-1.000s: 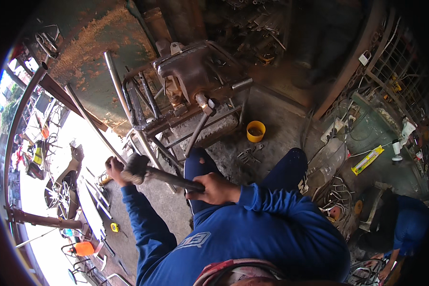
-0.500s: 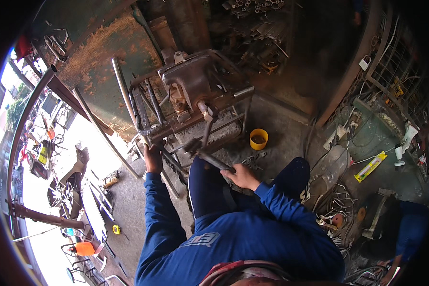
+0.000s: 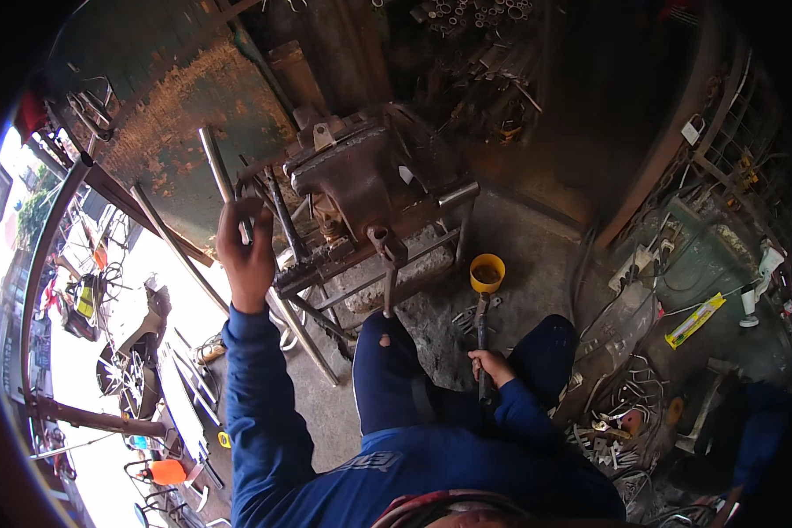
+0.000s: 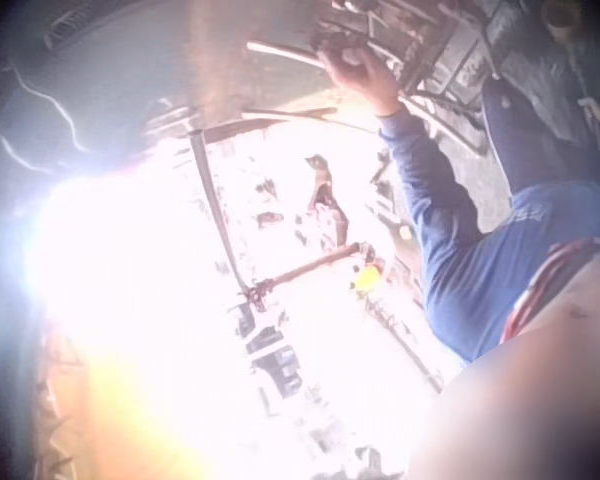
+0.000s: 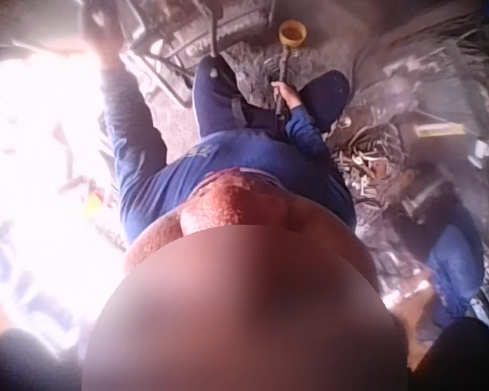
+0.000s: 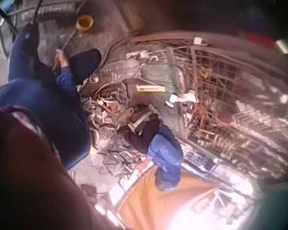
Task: The person uses a hammer and metal rod to repeatedly strike a metal frame clamped in a vise. They then retrieve pliers and use them to bend a small metal piece on the floor.
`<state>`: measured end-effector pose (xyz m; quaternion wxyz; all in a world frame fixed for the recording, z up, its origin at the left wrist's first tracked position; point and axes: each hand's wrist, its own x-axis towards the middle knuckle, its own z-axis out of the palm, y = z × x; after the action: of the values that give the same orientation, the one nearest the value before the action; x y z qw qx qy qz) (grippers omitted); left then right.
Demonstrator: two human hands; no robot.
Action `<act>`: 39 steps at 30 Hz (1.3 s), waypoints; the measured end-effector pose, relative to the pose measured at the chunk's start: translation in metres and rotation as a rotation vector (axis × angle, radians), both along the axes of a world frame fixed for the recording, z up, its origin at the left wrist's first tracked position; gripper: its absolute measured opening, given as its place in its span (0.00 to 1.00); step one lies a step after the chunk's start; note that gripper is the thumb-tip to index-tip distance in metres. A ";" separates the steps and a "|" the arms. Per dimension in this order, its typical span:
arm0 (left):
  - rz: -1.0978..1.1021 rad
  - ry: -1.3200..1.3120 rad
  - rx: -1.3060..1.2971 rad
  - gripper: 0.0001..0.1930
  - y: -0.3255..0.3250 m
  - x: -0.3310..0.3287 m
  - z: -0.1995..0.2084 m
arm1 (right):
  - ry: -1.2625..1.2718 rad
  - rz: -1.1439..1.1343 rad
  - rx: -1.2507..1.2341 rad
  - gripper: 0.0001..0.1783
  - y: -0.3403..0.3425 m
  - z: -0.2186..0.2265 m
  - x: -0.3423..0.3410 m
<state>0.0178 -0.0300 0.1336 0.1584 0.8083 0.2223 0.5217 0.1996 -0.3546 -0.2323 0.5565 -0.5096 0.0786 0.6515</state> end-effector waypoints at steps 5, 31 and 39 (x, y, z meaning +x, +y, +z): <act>-0.028 0.447 -0.023 0.22 0.044 0.108 0.069 | -0.155 0.174 -0.155 0.13 0.019 -0.084 -0.017; 0.002 0.323 -0.396 0.15 0.056 0.121 0.042 | 0.531 -0.193 0.453 0.26 0.164 -0.026 -0.027; -0.133 0.259 -0.462 0.16 0.053 0.120 0.049 | -0.529 -0.659 0.233 0.07 0.133 0.198 0.111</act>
<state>0.1381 0.0235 0.1821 0.3427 0.8235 0.3002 0.3379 0.3106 -0.2219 -0.0347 0.7893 -0.5404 0.0179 0.2908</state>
